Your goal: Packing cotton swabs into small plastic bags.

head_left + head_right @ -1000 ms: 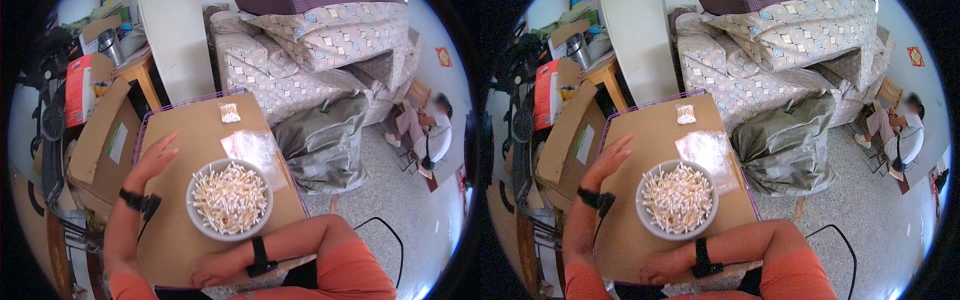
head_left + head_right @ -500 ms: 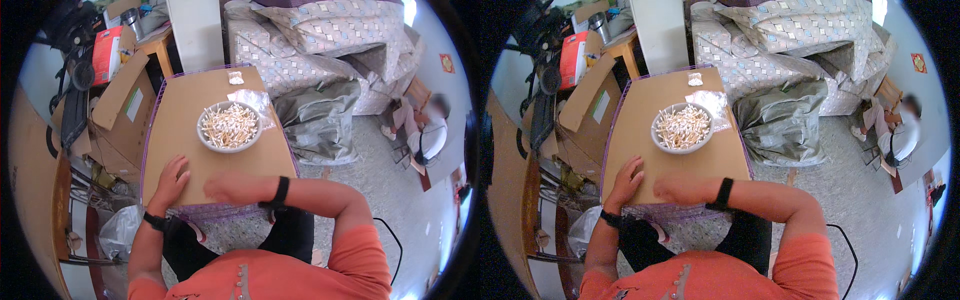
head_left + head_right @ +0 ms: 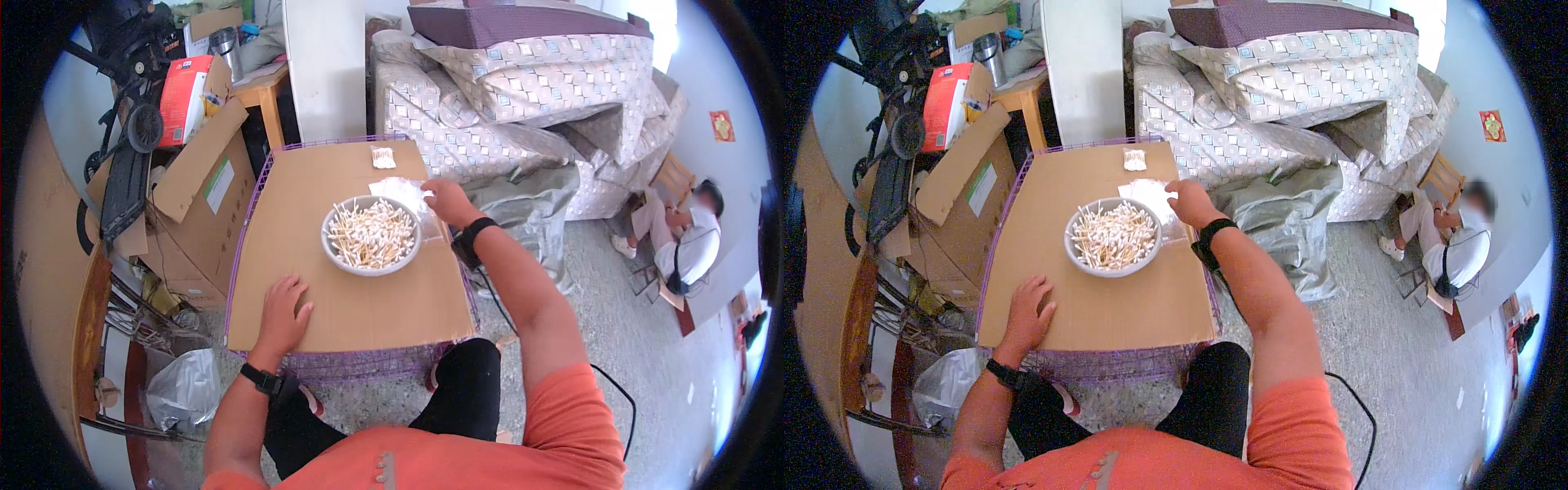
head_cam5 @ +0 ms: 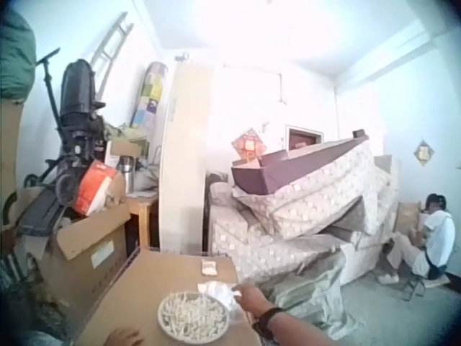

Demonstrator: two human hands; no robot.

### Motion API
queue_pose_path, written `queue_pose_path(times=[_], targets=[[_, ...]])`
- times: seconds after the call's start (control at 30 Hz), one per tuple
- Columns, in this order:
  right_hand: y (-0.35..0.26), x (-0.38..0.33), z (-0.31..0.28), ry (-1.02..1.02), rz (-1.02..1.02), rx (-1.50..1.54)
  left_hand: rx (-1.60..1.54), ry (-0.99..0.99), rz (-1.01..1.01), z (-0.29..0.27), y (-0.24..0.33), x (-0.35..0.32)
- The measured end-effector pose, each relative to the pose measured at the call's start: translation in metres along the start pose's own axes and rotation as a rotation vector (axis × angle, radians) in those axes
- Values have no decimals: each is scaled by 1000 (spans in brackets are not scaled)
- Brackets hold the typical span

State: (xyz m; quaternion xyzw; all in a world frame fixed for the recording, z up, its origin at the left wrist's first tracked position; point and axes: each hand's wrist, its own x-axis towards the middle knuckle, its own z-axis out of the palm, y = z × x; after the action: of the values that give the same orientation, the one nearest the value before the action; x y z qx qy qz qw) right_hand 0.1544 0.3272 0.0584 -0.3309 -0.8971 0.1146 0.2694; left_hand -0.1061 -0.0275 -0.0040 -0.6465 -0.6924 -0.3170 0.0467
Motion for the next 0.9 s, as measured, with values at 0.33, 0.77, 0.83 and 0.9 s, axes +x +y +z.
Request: queue_pose_path(times=[0.33,0.77,0.83,0.9], targets=[[34,79,63,-320,99,-321,8,-22,-20,-3,12,7],[46,81,70,-133,106,-213,66,-47,-7,-2,10,12],[38,77,60,-103,98,-134,63,-50,-25,0,8,10],[32,74,47,-77,86,-69,67,-47,-22,0,9,10]])
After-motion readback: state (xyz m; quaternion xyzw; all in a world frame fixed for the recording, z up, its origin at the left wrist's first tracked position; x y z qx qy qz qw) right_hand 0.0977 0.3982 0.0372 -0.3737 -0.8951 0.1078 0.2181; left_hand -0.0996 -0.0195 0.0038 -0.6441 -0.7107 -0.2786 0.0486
